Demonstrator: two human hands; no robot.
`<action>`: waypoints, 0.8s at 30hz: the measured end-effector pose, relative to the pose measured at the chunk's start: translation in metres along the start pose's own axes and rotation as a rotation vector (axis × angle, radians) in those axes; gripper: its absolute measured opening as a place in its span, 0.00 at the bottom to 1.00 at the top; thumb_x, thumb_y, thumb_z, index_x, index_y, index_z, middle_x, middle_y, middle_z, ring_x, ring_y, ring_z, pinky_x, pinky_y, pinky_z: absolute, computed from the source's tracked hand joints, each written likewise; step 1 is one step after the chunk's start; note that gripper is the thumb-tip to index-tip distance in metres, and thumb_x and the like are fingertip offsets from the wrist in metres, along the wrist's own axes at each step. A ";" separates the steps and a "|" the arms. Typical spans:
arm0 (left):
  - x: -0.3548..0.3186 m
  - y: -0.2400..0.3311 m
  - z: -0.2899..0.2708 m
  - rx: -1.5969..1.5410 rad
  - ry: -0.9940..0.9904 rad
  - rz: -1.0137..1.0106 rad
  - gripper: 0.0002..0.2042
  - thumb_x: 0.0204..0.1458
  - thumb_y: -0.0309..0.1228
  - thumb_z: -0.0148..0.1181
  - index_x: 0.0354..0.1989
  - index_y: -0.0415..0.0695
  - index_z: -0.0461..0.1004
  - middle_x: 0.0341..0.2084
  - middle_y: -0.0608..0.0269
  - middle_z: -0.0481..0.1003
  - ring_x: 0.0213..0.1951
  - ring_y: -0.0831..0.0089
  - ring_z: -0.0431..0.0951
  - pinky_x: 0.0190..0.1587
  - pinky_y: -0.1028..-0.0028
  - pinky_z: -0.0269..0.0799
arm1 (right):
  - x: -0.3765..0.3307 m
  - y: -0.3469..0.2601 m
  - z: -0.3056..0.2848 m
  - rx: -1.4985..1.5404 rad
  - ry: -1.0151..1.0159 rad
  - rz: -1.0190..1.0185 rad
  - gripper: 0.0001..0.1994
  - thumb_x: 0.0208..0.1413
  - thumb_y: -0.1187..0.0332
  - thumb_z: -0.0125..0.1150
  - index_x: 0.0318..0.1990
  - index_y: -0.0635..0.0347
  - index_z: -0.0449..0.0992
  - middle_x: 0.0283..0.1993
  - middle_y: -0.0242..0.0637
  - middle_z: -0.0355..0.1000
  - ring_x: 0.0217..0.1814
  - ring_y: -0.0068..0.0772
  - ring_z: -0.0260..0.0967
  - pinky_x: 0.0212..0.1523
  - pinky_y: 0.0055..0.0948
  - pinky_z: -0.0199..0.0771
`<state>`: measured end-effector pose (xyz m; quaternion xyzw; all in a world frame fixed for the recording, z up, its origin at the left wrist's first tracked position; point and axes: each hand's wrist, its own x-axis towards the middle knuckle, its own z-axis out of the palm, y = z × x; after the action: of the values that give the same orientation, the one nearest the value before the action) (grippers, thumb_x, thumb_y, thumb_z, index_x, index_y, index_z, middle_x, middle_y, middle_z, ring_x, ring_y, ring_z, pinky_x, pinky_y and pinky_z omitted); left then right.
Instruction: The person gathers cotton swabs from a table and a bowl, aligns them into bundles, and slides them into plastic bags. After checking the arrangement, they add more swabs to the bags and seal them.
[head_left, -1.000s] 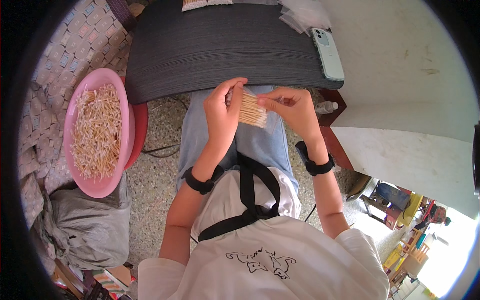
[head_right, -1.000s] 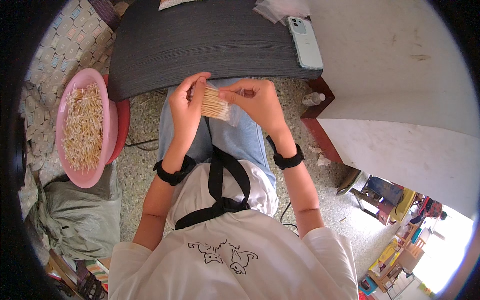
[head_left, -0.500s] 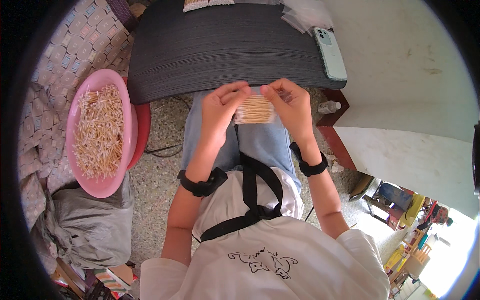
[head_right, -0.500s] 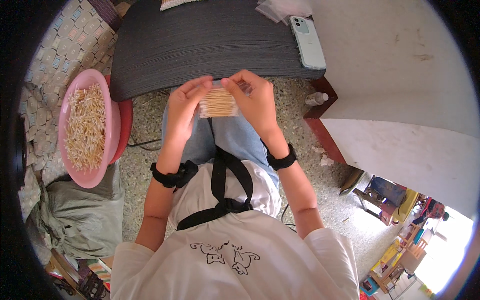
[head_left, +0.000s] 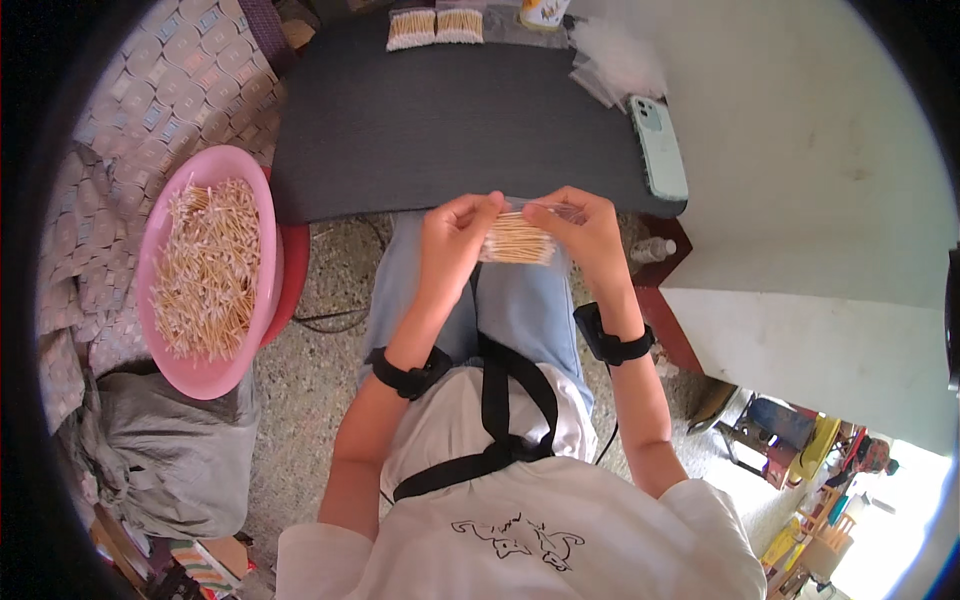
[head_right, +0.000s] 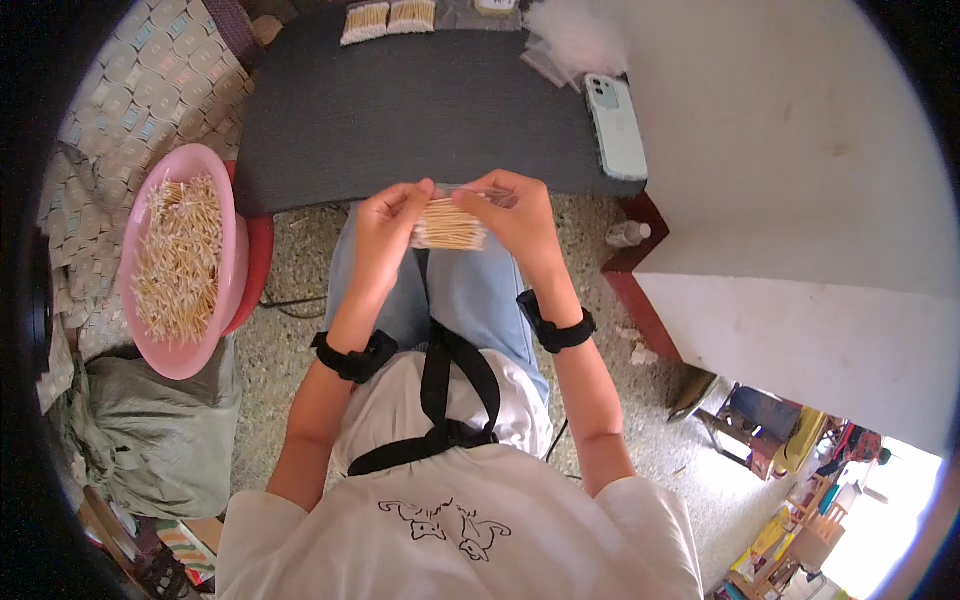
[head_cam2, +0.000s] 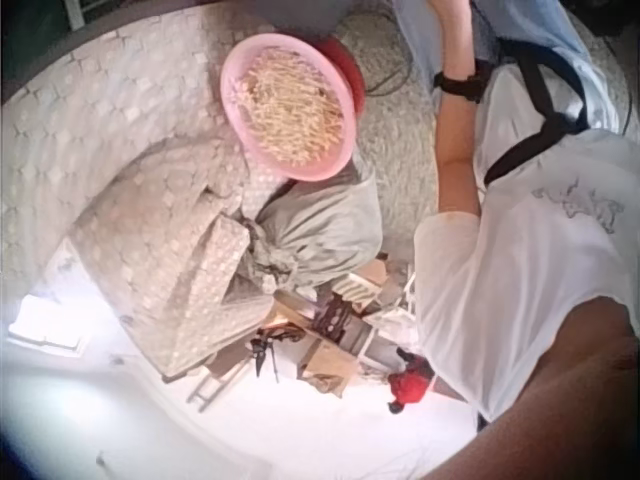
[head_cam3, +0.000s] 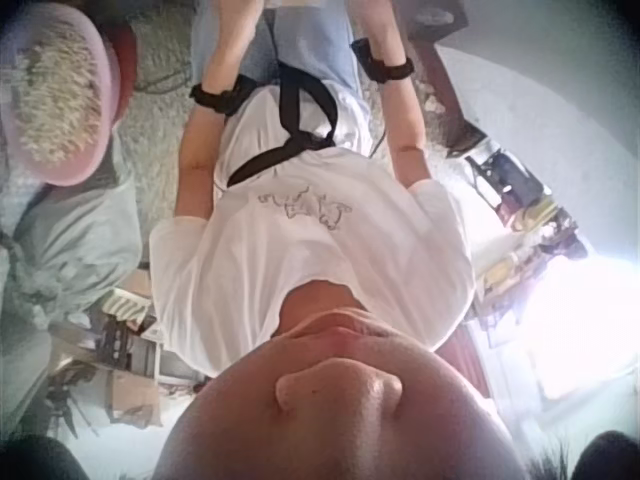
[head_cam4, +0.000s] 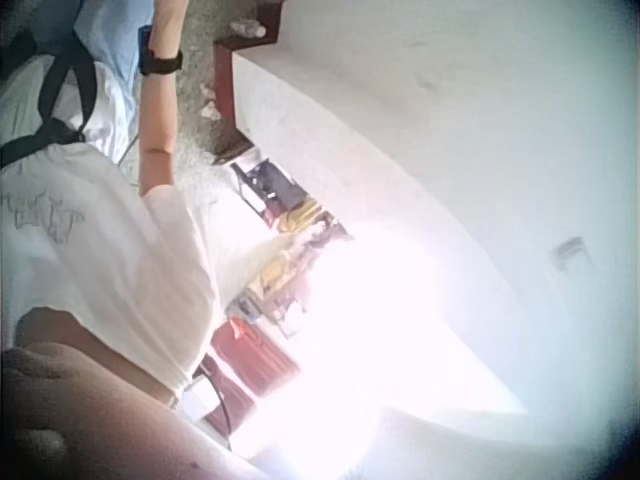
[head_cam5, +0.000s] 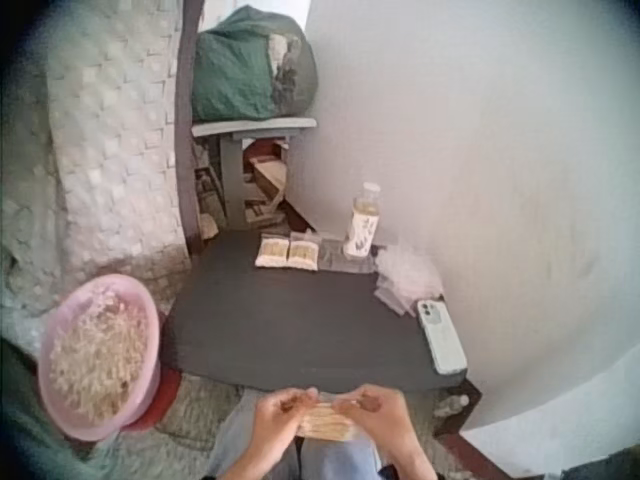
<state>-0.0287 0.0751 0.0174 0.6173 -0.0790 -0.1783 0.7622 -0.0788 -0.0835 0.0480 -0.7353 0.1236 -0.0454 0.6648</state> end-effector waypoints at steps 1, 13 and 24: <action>0.001 0.000 0.000 -0.035 0.007 -0.013 0.12 0.58 0.36 0.57 0.35 0.37 0.77 0.28 0.65 0.78 0.30 0.84 0.75 0.32 0.83 0.69 | 0.006 0.001 -0.004 -0.003 -0.009 -0.018 0.07 0.50 0.70 0.65 0.32 0.66 0.79 0.31 0.32 0.76 0.32 0.16 0.69 0.34 0.18 0.67; -0.005 0.011 -0.021 0.002 -0.193 0.051 0.10 0.61 0.31 0.49 0.43 0.37 0.73 0.31 0.56 0.79 0.34 0.74 0.79 0.37 0.77 0.73 | 0.090 0.040 -0.073 -0.656 0.673 -0.266 0.09 0.50 0.66 0.62 0.34 0.64 0.79 0.29 0.43 0.77 0.31 0.38 0.75 0.35 0.32 0.72; -0.062 0.128 -0.127 0.660 0.134 0.263 0.09 0.56 0.28 0.55 0.41 0.37 0.74 0.32 0.59 0.79 0.36 0.76 0.79 0.42 0.77 0.71 | 0.080 0.012 -0.037 -0.999 0.662 -0.693 0.06 0.51 0.75 0.57 0.37 0.65 0.76 0.38 0.43 0.73 0.49 0.46 0.64 0.52 0.42 0.61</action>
<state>-0.0200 0.2366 0.1194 0.8250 -0.1612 -0.0027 0.5416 -0.0113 -0.1398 0.0326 -0.8979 0.0842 -0.4147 0.1209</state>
